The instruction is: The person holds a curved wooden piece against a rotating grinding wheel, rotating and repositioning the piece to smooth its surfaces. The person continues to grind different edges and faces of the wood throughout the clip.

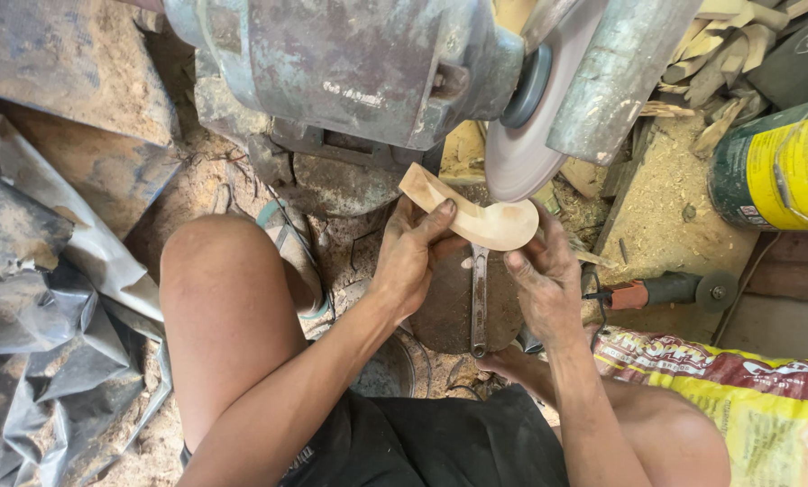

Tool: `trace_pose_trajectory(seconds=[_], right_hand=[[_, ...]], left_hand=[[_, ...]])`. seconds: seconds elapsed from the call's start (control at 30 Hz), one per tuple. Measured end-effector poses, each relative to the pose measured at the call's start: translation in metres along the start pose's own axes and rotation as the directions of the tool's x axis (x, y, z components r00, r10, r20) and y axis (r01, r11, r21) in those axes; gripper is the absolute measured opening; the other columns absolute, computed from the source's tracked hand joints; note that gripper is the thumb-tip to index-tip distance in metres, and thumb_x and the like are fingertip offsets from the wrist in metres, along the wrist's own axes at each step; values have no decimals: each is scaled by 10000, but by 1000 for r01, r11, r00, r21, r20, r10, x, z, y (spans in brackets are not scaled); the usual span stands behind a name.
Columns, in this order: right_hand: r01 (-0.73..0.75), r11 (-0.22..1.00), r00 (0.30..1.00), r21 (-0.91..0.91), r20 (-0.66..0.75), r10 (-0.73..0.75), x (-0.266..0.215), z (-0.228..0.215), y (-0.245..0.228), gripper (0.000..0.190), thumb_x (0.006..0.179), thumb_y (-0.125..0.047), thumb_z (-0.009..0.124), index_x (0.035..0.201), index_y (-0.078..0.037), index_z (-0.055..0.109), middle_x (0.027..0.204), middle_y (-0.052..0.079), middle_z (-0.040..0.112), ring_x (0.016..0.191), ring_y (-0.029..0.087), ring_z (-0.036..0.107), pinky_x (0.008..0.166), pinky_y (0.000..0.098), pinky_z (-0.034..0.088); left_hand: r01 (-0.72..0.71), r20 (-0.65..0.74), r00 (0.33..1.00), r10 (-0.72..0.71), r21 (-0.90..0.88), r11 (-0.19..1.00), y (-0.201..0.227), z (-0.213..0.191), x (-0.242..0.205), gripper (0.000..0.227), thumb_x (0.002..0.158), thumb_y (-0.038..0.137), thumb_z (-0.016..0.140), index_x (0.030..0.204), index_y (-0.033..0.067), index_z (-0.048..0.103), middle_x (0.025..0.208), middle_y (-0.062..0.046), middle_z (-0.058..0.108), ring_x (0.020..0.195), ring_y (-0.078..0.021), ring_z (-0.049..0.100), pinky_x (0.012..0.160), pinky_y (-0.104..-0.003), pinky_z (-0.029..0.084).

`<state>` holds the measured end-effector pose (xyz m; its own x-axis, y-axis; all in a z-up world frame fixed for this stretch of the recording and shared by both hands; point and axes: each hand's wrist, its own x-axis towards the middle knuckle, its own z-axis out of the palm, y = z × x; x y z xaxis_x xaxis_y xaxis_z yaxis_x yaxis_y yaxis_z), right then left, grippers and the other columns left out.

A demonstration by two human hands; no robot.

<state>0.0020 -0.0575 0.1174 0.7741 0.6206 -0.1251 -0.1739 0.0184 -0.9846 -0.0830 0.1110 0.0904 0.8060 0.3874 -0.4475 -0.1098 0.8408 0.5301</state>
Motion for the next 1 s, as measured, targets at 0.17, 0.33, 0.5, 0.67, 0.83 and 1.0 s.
trace_pose_trajectory(seconds=[0.17,0.33,0.5,0.67,0.83,1.0], right_hand=[[18,995,999,95,32,-21,-1,-6,3,856,897,-178,793,1568,61,317,1486,185,534,1385,249,522,1204,411,434],[1,989,1000,151,-13,1,6,-8,1,836,920,-169,787,1579,79,337,1464,193,555,1335,238,536,1132,371,443],[36,988,999,148,16,-39,18,-8,-6,831,912,-191,788,1563,65,340,1495,151,551,1376,193,542,1193,339,438],[69,994,998,85,-16,-68,24,-6,-8,864,902,-268,829,1553,87,385,1407,141,610,1297,190,583,1140,327,469],[75,997,995,-9,-63,-75,28,-5,-4,893,867,-351,874,1513,91,442,1282,142,648,1139,165,605,972,287,505],[105,994,993,-43,-46,-107,27,-5,-3,874,858,-366,873,1481,78,452,1263,135,667,1124,160,626,961,289,526]], left_hand=[[14,2,1000,-14,-13,1000,-5,6,-4,588,922,157,691,1414,19,399,1272,-153,604,1166,-245,641,992,-377,587],[45,-2,999,-45,-77,996,-10,12,1,613,917,132,689,1417,34,348,1272,-174,620,1146,-243,662,961,-357,595],[74,-6,997,-75,-140,987,-14,16,10,561,926,164,676,1342,-36,358,1222,-240,645,1077,-287,714,910,-352,642],[86,-22,996,-90,-158,984,-18,19,18,540,940,199,680,1329,-39,390,1196,-221,656,1061,-267,714,897,-340,651],[68,-14,997,-71,-156,985,-18,14,19,494,954,205,676,1306,-59,451,1156,-215,662,1016,-251,716,856,-326,649],[89,-16,996,-93,-159,983,-17,12,19,477,964,211,667,1273,-82,453,1127,-207,663,994,-237,718,846,-308,647]])
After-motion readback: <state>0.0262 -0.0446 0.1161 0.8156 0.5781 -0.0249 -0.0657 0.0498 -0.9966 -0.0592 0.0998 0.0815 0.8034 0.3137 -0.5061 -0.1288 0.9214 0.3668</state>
